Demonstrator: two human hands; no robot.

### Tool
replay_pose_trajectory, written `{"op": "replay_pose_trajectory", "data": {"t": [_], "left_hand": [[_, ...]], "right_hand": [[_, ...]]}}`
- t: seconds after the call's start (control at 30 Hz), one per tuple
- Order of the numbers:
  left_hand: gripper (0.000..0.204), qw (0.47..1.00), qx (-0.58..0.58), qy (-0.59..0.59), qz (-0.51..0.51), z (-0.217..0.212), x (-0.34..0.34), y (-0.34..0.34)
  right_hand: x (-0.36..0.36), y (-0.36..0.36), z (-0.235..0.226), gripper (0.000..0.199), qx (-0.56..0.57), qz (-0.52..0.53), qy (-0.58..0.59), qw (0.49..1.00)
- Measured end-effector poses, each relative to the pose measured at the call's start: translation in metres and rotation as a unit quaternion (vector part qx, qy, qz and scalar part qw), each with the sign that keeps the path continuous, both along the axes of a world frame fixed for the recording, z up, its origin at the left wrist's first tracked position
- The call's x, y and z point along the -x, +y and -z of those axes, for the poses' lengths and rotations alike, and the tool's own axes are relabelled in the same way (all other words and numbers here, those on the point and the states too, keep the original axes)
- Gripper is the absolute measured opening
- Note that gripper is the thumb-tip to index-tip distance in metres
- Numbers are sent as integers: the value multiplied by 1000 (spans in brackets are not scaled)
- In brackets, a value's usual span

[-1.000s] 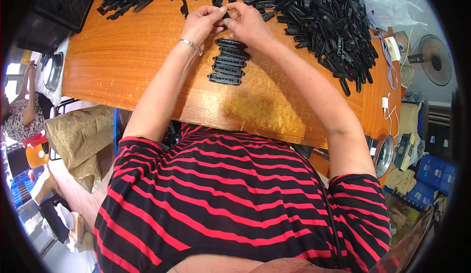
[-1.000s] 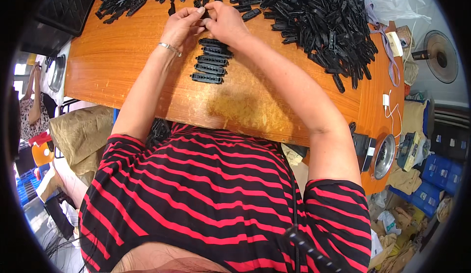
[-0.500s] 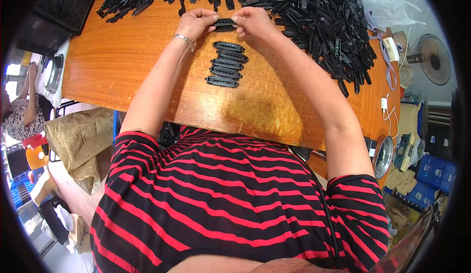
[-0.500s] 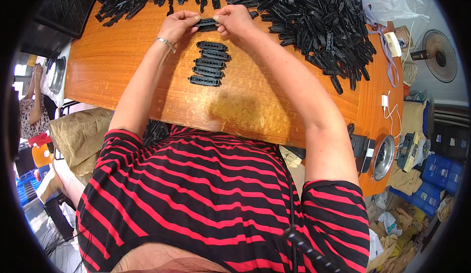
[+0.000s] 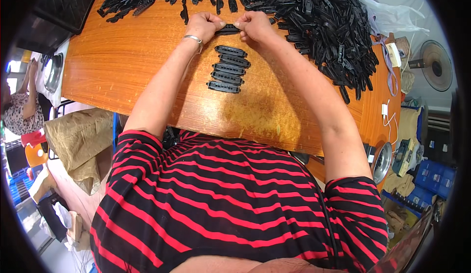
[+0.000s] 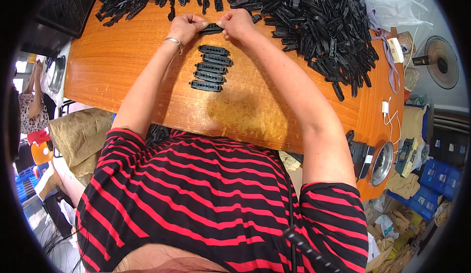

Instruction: The recorder is assembling small black plastic components by snapping pieces together on a wooden workbench.

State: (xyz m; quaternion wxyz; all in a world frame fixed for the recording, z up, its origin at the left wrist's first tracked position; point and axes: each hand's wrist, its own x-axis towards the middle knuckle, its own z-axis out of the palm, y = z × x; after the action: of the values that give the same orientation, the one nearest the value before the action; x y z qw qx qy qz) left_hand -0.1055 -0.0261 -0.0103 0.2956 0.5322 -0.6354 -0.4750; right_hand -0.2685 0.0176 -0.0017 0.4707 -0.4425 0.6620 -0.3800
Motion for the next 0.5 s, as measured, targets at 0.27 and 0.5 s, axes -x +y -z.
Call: {"op": "replay_pose_trajectory", "data": {"t": [0.27, 0.5], "left_hand": [[21, 997, -24, -73, 18, -3, -3, -5], [29, 981, 24, -181, 63, -6, -4, -7]], "right_hand": [[4, -8, -12, 14, -69, -31, 53, 996], [5, -9, -14, 23, -116, -80, 54, 989]]}}
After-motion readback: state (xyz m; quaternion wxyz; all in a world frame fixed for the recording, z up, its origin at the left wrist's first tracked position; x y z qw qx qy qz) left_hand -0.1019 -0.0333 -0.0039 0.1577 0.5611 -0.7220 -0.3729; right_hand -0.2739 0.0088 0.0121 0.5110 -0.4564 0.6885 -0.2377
